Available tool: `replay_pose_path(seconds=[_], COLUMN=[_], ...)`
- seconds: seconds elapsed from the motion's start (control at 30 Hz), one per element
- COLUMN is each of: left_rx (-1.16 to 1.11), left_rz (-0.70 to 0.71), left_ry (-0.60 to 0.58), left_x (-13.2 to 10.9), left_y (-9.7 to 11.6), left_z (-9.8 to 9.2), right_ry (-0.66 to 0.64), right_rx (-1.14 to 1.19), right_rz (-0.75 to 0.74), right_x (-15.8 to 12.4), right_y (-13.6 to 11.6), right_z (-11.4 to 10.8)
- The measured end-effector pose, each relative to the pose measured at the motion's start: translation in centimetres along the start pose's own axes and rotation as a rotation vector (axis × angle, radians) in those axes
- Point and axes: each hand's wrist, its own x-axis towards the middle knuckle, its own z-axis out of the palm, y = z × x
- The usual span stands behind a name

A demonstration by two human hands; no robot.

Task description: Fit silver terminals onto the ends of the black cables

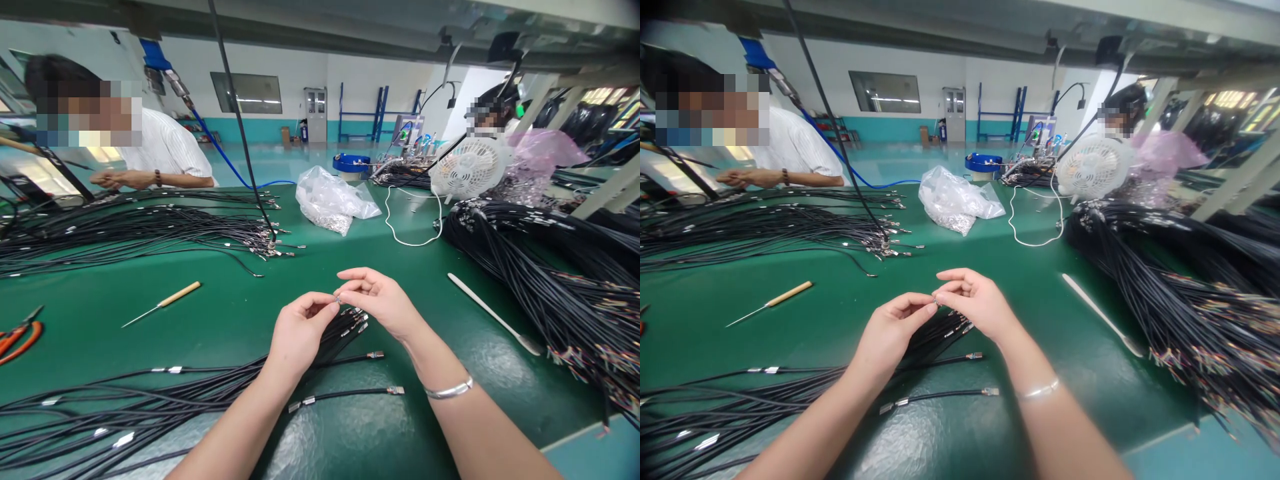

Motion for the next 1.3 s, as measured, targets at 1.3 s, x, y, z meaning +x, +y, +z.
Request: replay_pose_path(seconds=[1.3], left_rx=[-0.023], left_rz=[-0.134], left_ry=[-0.125], left_x=[1.1], left_y=[-1.3], left_z=[-2.4], right_ry=[0.052], right_rx=[-0.103], right_rz=[0.154], right_x=[0.6], right_y=[1.2], right_z=[-0.4])
